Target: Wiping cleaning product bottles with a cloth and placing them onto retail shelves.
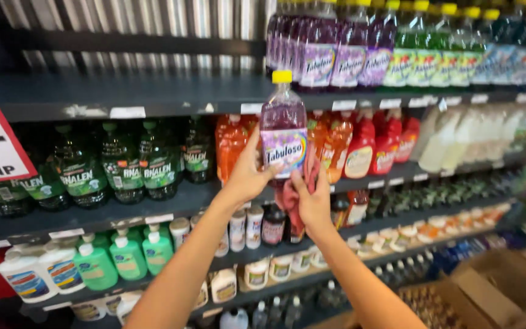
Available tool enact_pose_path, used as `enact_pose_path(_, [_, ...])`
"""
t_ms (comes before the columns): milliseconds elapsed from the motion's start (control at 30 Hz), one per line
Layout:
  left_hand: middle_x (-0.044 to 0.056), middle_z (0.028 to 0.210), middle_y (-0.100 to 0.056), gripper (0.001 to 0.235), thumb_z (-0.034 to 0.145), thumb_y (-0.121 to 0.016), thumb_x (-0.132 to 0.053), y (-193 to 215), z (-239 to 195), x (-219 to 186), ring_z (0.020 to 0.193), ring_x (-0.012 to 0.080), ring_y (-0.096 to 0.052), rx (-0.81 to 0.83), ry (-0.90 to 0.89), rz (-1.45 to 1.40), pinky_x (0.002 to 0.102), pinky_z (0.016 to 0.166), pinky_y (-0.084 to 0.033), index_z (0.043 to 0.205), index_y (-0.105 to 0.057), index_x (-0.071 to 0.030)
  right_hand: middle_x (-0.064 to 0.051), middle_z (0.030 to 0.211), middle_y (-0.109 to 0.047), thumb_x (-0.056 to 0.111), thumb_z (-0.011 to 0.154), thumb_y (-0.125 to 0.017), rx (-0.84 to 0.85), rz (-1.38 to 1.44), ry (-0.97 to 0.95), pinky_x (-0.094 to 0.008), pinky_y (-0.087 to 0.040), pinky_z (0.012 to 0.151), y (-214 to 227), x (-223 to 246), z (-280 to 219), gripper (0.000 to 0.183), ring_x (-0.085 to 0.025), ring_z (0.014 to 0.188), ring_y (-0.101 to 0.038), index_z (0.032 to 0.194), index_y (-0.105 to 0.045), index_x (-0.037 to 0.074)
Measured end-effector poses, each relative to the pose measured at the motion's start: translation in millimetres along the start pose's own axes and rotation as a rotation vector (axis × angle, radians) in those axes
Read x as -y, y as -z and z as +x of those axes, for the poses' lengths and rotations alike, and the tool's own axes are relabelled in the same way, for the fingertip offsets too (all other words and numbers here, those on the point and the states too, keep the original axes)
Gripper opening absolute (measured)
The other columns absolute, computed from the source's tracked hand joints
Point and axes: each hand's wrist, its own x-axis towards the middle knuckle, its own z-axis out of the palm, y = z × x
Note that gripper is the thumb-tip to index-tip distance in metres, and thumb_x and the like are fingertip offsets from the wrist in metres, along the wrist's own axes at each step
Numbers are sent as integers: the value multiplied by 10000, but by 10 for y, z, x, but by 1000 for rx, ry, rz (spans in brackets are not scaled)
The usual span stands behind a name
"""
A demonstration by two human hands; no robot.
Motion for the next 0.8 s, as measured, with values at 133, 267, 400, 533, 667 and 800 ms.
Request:
enact_pose_path(133, [263, 1305, -614, 1029, 833, -768, 90, 8, 594, -86, 1125, 335, -677, -102, -55, 159, 462, 925, -603, 1656, -190, -131, -134, 1146, -685, 212, 952, -718, 124, -78, 159, -321, -514, 811, -167, 215, 639, 546, -206, 980, -645, 1444, -535, 62])
enact_pose_path(267, [327, 1355, -584, 1032, 855, -743, 110, 75, 1171, -88, 1168, 413, -673, -137, -150, 223, 510, 929, -599, 1660, -138, -116, 27, 974, -781, 353, 849, -846, 122, -284, 274, -332, -555, 912, -270, 181, 1322, 297, -143, 937, -727, 1110, -771, 232])
enact_pose_path(400, [296, 1517, -496, 1024, 821, -826, 12, -125, 1450, -324, 1425, 401, -487, -237, -255, 465, 493, 1183, -403, 1641, -221, -91, 91, 1049, -743, 401, 788, -912, 80, -436, 389, -323, -543, 932, -271, 43, 2027, 320, -130, 1008, -734, 1072, -789, 319])
enact_pose_path(533, [279, 1545, -467, 1013, 820, -806, 38, 18, 1809, -107, 1471, 409, -421, -284, -277, 546, 507, 1242, -312, 1644, -237, -115, -9, 1194, -703, 216, 760, -867, 58, -526, 560, -406, -554, 975, -318, 94, 2191, 393, -301, 1106, -702, 1142, -779, 255])
enact_pose_path(667, [272, 1549, -465, 1012, 821, -790, 30, 5, 1919, -72, 1476, 402, -415, -311, -233, 605, 491, 1244, -305, 1648, -233, -141, -33, 1235, -676, 150, 740, -831, 112, -569, 692, -409, -555, 997, -272, -118, 2358, 497, -317, 1144, -685, 1220, -766, 263])
enact_pose_path(800, [311, 1552, -432, 995, 857, -693, 44, 97, 2032, -13, 1464, 443, -403, -229, -151, 614, 521, 1223, -343, 1660, -144, -165, -16, 1191, -700, 194, 775, -826, 131, -568, 750, -386, -562, 973, -235, -167, 2364, 441, -296, 1110, -704, 1202, -776, 289])
